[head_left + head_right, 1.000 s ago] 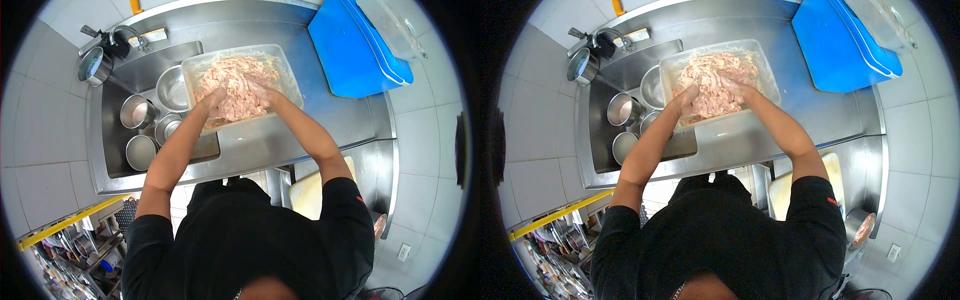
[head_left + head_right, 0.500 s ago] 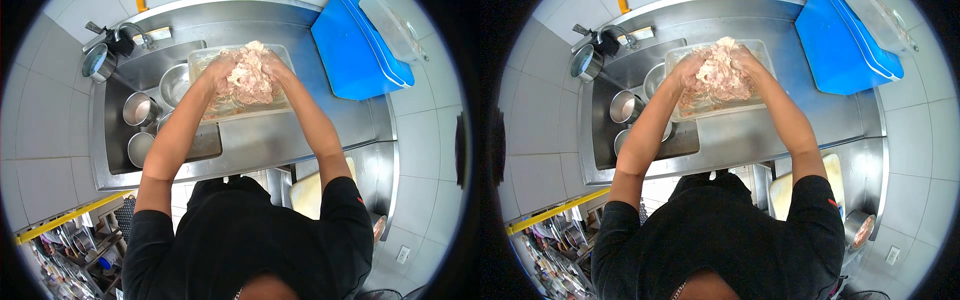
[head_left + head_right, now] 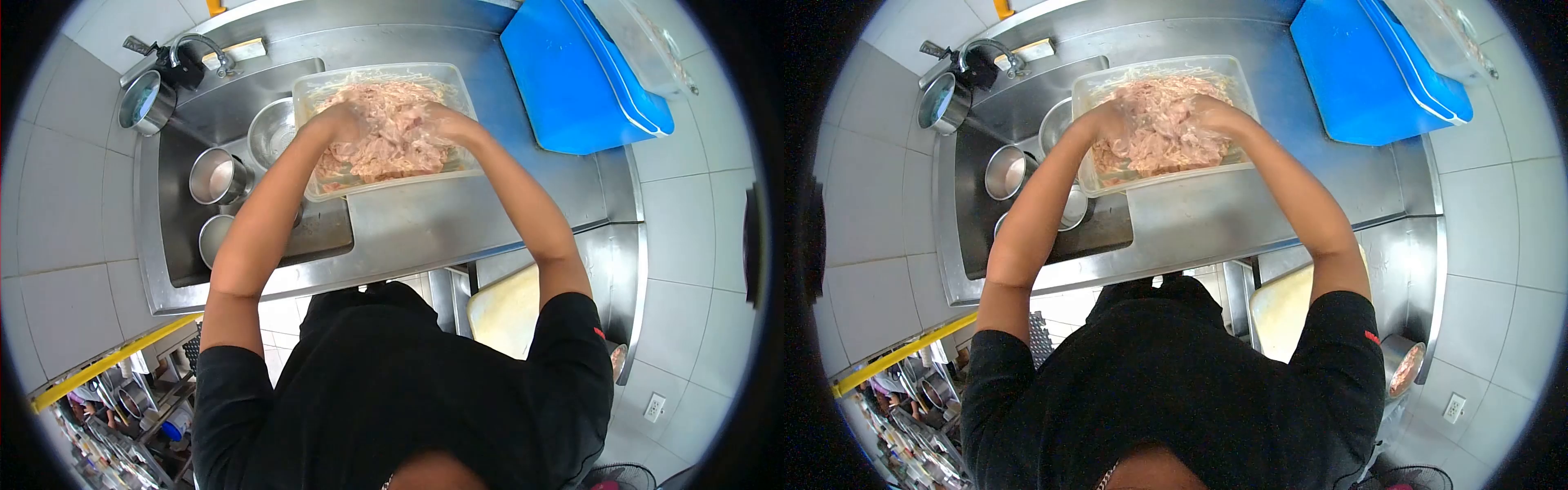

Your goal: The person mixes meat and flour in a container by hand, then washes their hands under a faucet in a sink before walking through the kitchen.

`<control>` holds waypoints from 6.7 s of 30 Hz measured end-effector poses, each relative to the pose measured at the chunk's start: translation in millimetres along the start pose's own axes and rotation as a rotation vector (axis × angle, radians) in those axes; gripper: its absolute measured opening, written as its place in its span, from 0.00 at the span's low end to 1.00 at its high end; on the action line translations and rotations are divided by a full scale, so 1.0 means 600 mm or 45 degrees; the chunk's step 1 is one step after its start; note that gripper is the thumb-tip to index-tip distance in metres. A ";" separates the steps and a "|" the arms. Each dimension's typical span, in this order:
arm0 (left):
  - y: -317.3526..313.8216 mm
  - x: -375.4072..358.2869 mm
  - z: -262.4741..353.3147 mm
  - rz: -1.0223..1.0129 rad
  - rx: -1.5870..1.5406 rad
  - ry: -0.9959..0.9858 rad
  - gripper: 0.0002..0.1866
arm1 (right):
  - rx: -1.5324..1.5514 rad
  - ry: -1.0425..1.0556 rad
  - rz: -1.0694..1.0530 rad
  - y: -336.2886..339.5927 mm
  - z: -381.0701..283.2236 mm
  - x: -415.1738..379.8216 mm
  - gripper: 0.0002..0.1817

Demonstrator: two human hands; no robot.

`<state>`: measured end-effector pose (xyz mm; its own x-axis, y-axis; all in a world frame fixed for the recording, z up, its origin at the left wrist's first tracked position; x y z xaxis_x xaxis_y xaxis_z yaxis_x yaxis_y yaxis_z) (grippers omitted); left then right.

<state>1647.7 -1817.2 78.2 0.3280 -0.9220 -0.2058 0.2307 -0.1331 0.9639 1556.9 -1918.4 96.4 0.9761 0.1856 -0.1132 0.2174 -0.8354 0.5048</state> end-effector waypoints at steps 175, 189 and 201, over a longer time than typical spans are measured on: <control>-0.066 -0.001 -0.002 -0.139 -0.564 0.428 0.26 | 0.143 0.021 0.639 0.083 0.151 0.012 0.17; -0.030 -0.056 0.004 0.068 -0.632 0.602 0.16 | -0.240 0.025 0.651 0.095 0.115 -0.030 0.14; 0.048 -0.043 0.055 0.774 -1.076 0.034 0.11 | 1.329 -0.116 0.480 0.002 0.074 0.011 0.12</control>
<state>1615.5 -1809.5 117.0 0.6212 -0.7387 0.2614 0.5830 0.6586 0.4757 1563.8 -1940.9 58.4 0.9664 -0.1748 -0.1885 -0.2425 -0.8633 -0.4426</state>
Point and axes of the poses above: each hand's wrist, its own x-axis towards the middle knuckle, its own y-axis out of the back of the hand, z = x × y, the point moved 7 cm from there along x, towards the middle knuckle, and after that the axes turned 11 degrees about y, right-handed, at the moved point
